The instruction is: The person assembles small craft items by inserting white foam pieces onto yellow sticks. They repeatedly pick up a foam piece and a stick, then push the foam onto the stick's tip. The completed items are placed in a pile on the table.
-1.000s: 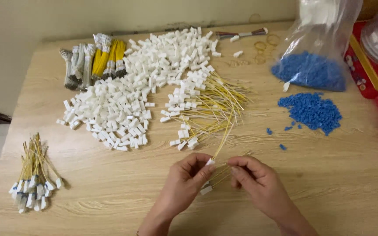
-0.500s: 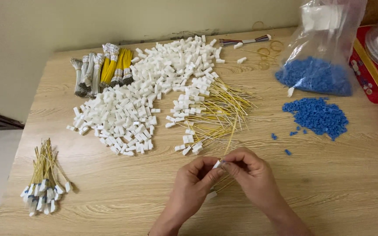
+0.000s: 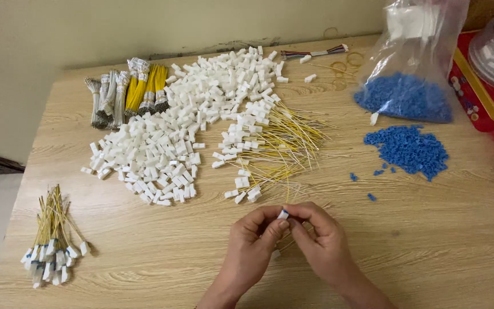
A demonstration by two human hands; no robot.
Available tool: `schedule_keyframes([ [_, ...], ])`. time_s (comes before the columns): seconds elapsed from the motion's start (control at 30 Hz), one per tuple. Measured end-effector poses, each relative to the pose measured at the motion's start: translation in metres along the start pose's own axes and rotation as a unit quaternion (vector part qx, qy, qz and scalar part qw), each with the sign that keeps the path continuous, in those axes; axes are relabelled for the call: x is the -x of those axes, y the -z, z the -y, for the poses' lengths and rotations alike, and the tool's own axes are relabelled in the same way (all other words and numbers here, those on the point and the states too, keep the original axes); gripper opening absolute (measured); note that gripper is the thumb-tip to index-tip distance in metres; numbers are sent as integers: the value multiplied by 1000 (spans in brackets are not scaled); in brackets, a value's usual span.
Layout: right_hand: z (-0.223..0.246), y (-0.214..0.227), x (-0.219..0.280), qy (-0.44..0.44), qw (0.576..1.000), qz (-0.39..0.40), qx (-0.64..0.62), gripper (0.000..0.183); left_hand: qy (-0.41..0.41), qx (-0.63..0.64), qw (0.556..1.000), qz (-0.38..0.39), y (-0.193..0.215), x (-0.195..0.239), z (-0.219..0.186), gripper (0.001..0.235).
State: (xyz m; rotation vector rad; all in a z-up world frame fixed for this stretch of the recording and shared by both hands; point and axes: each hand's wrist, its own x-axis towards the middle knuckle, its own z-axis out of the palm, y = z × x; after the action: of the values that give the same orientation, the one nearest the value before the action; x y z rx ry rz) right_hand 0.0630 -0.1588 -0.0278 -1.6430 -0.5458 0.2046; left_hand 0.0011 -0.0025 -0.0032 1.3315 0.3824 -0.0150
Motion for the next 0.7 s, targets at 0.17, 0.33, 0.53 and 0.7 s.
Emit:
schedule_keyframes([
  [0.17, -2, -6, 11, 41, 999, -20, -23, 27, 18, -1, 1000, 5, 0, 0, 9, 26],
  [0.33, 10, 16, 5, 71, 995, -17, 68, 26, 43, -30, 998, 16, -2, -2, -13, 26],
  [0.53, -15, 80, -29, -90, 939, -143, 300, 20, 73, -390, 918, 1, 4, 1, -32, 27],
  [0.7, -26, 99, -43, -109, 839, -132, 516, 25, -157, -473, 867, 10, 24, 0, -2, 29],
])
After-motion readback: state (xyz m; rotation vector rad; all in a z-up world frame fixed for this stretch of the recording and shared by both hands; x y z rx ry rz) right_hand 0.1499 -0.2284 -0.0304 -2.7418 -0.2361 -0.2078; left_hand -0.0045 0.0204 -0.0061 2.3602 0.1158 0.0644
